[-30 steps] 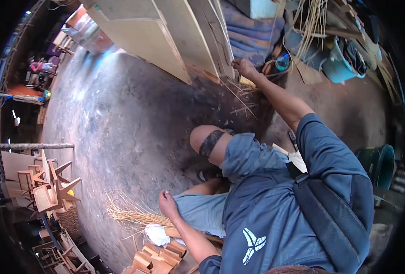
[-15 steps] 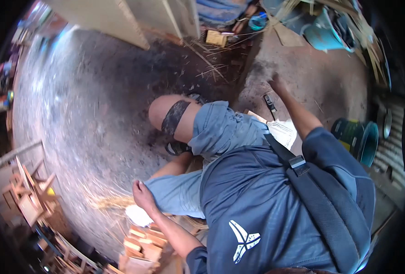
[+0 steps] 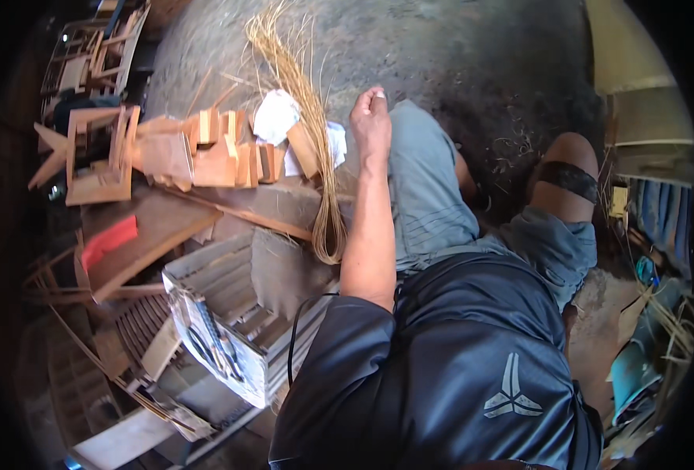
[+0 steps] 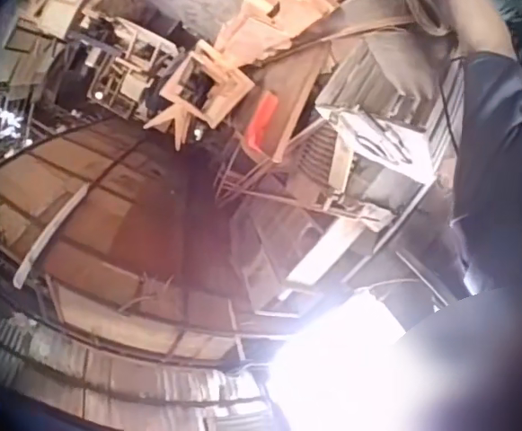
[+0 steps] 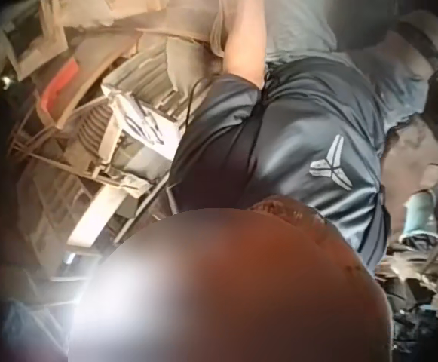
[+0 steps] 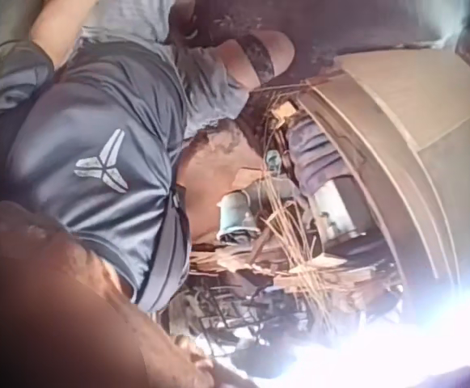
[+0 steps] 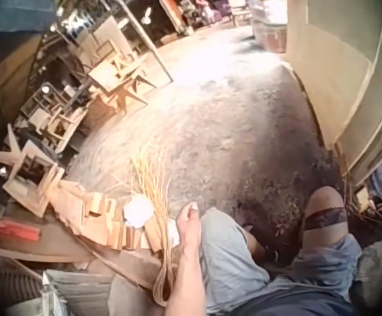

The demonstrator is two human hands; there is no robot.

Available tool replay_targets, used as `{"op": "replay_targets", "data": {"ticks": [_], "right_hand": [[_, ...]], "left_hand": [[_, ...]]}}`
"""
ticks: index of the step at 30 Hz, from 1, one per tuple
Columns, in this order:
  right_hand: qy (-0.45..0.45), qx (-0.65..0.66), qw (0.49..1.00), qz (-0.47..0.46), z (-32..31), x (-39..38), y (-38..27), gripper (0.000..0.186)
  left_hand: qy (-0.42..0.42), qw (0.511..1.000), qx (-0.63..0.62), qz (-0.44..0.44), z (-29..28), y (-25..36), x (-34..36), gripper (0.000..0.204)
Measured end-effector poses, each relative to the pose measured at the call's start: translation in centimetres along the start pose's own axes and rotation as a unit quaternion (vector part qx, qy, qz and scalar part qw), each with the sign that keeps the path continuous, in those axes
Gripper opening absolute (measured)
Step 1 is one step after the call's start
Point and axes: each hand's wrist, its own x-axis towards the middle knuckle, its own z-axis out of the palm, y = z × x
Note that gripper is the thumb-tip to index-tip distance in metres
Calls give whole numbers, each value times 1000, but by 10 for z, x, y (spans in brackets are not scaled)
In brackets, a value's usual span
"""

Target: Scraping and smoothing a long rattan or wood strand for furniture weaving.

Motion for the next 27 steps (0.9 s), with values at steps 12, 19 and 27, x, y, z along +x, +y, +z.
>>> {"op": "replay_targets", "data": {"ticks": [12, 19, 27], "right_hand": [[80, 203, 959, 179, -80, -16, -53, 31], [20, 266, 939, 218, -97, 37, -100, 21], [95, 209, 970, 74, -103, 57, -210, 32]], "left_hand": [[31, 877, 417, -237, -230, -184, -50, 25], [-15, 847, 410, -339, -266, -315, -154, 17], [83, 932, 6, -354, -195, -209, -163, 15]]}}
